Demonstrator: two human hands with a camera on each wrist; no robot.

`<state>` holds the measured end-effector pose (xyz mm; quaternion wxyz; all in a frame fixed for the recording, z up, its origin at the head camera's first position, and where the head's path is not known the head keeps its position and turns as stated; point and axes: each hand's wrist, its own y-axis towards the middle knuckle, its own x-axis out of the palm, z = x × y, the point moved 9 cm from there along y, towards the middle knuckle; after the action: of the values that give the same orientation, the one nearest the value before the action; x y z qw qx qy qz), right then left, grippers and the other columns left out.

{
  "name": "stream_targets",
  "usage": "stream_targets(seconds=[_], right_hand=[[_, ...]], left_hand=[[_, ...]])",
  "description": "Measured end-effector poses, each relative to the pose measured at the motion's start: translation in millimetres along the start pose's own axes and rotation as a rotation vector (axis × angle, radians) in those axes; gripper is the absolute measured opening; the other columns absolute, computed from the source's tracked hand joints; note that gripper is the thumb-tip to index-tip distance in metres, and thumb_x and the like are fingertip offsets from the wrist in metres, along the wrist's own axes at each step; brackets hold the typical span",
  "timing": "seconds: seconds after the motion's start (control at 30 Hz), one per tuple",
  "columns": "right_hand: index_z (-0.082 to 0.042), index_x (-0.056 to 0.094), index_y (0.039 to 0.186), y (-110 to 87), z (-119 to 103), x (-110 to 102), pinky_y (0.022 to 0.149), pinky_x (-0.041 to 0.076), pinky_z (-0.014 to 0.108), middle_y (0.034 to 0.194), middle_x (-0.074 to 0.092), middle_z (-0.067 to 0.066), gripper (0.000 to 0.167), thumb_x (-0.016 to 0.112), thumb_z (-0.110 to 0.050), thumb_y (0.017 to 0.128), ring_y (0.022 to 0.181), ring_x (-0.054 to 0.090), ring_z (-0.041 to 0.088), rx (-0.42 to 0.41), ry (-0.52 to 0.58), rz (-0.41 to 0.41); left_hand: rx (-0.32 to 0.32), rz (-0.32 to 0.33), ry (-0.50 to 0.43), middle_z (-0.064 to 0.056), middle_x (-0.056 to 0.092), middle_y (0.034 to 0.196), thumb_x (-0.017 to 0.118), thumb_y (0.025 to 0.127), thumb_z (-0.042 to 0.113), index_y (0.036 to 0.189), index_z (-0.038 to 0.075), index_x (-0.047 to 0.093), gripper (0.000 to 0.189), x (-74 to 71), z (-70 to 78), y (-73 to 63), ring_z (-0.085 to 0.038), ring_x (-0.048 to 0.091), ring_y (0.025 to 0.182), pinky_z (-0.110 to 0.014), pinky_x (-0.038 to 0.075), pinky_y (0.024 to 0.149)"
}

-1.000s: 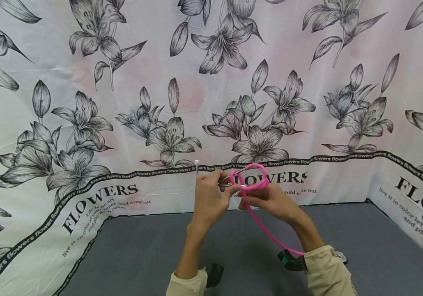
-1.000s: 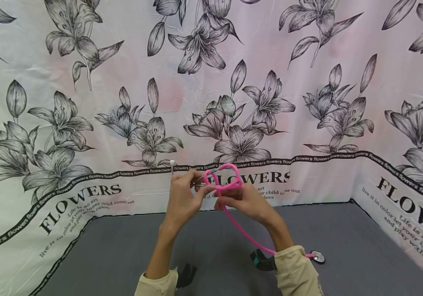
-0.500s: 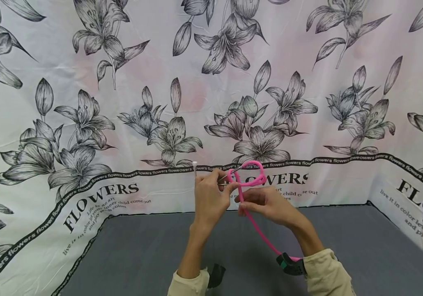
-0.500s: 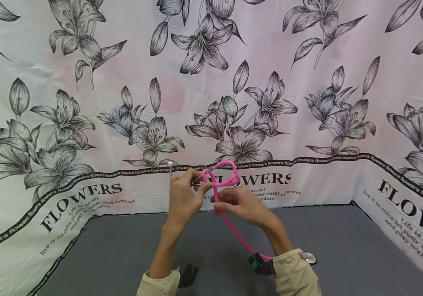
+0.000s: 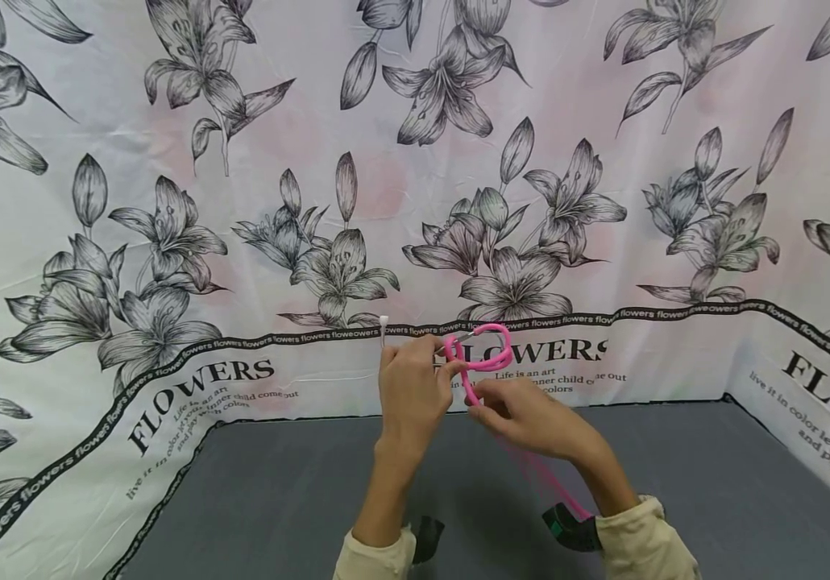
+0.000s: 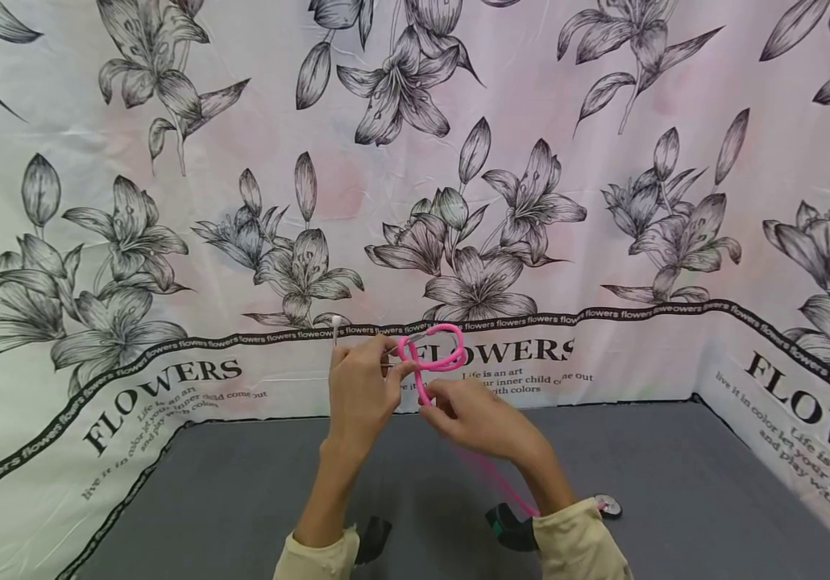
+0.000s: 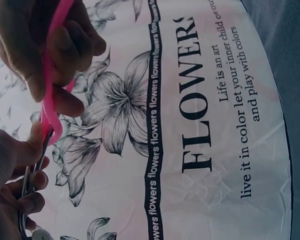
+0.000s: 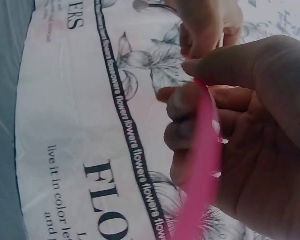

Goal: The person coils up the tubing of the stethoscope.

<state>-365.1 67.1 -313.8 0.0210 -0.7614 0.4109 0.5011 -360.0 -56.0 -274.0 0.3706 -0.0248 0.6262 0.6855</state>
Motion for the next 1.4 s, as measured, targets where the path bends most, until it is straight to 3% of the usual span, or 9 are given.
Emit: stream_targets(seconds=[0.13,0.23,0.33,0.4,0.6,0.73,0.97,1.17,1.4], right_hand=[[-0.011,0.052,0.084,-4.0,-6.5,-3.5,0.056,0.031,0.019,0.066,0.032,-0.010,0.024,0.072,-0.013,0.098,0.056,0.029,-0.002,0.030,-0.090,0.006],[-0.010,0.060,0.088,-6.8,-13.1,-9.4,0.058,0.034,0.020,0.066,0.040,-0.009,0.016,0.074,-0.009,0.096,0.059,0.034,-0.001,0.020,-0.191,0.050],[-0.008,0.071,0.096,-9.9,-22.9,-19.1,0.064,0.045,0.023,0.075,0.062,-0.006,0.005,0.075,-0.007,0.094,0.067,0.049,0.001,-0.035,-0.331,0.155],[-0.007,0.076,0.101,-12.8,-30.3,-25.9,0.070,0.049,0.026,0.084,0.070,-0.003,0.010,0.078,-0.005,0.091,0.073,0.056,0.004,-0.087,-0.421,0.239],[-0.004,0.079,0.090,-19.9,-41.1,-42.4,0.076,0.044,0.034,0.084,0.059,0.002,0.007,0.084,-0.004,0.085,0.082,0.053,0.018,-0.172,-0.609,0.471],[-0.004,0.078,0.087,-21.8,-39.8,-49.1,0.084,0.049,0.044,0.093,0.063,0.009,0.009,0.085,-0.006,0.082,0.092,0.059,0.029,-0.166,-0.638,0.573],[-0.003,0.076,0.089,-22.1,-33.2,-51.8,0.091,0.054,0.053,0.112,0.074,0.018,0.012,0.085,-0.003,0.082,0.104,0.066,0.038,-0.129,-0.638,0.626],[-0.002,0.075,0.089,-23.0,-33.9,-53.9,0.088,0.058,0.048,0.098,0.077,0.013,0.011,0.084,-0.002,0.083,0.098,0.068,0.034,-0.126,-0.678,0.664],[-0.002,0.077,0.088,-27.9,-38.1,-58.9,0.072,0.061,0.045,0.087,0.078,0.012,0.013,0.087,-0.007,0.081,0.085,0.069,0.032,-0.133,-0.724,0.748]], left_hand=[[0.028,0.006,0.053,-0.001,0.079,0.091,0.084,0.086,0.037,0.104,0.012,0.076,0.032,0.6,2.0,-0.3,-0.015,0.072,0.080,-0.034,0.045,0.084],[0.042,0.002,0.078,0.000,0.079,0.093,0.083,0.086,0.037,0.106,0.014,0.076,0.032,2.0,2.7,-1.1,-0.015,0.073,0.085,-0.034,0.045,0.085],[0.055,-0.011,0.100,0.001,0.080,0.097,0.083,0.086,0.038,0.107,0.015,0.077,0.032,3.7,4.4,-1.9,-0.015,0.074,0.091,-0.033,0.045,0.086],[0.072,-0.026,0.115,0.002,0.079,0.098,0.083,0.086,0.039,0.106,0.016,0.076,0.031,4.9,6.9,-2.2,-0.015,0.073,0.093,-0.033,0.045,0.086],[0.169,-0.073,0.170,0.004,0.075,0.089,0.081,0.086,0.042,0.098,0.020,0.071,0.028,10.8,18.0,-3.5,-0.014,0.070,0.090,-0.032,0.044,0.085],[0.226,-0.105,0.202,0.005,0.073,0.088,0.080,0.088,0.042,0.102,0.021,0.071,0.027,14.9,24.0,-5.7,-0.014,0.069,0.088,-0.031,0.043,0.085],[0.269,-0.156,0.176,0.006,0.070,0.086,0.076,0.093,0.039,0.106,0.022,0.071,0.021,19.0,30.4,-6.9,-0.013,0.067,0.087,-0.031,0.043,0.087],[0.305,-0.176,0.162,0.005,0.067,0.084,0.077,0.094,0.032,0.105,0.024,0.069,0.016,20.2,35.7,-6.8,-0.013,0.066,0.085,-0.031,0.042,0.088],[0.339,-0.201,0.160,0.005,0.069,0.088,0.075,0.096,0.031,0.114,0.025,0.071,0.019,19.4,40.1,-8.8,-0.012,0.067,0.090,-0.030,0.044,0.093]])
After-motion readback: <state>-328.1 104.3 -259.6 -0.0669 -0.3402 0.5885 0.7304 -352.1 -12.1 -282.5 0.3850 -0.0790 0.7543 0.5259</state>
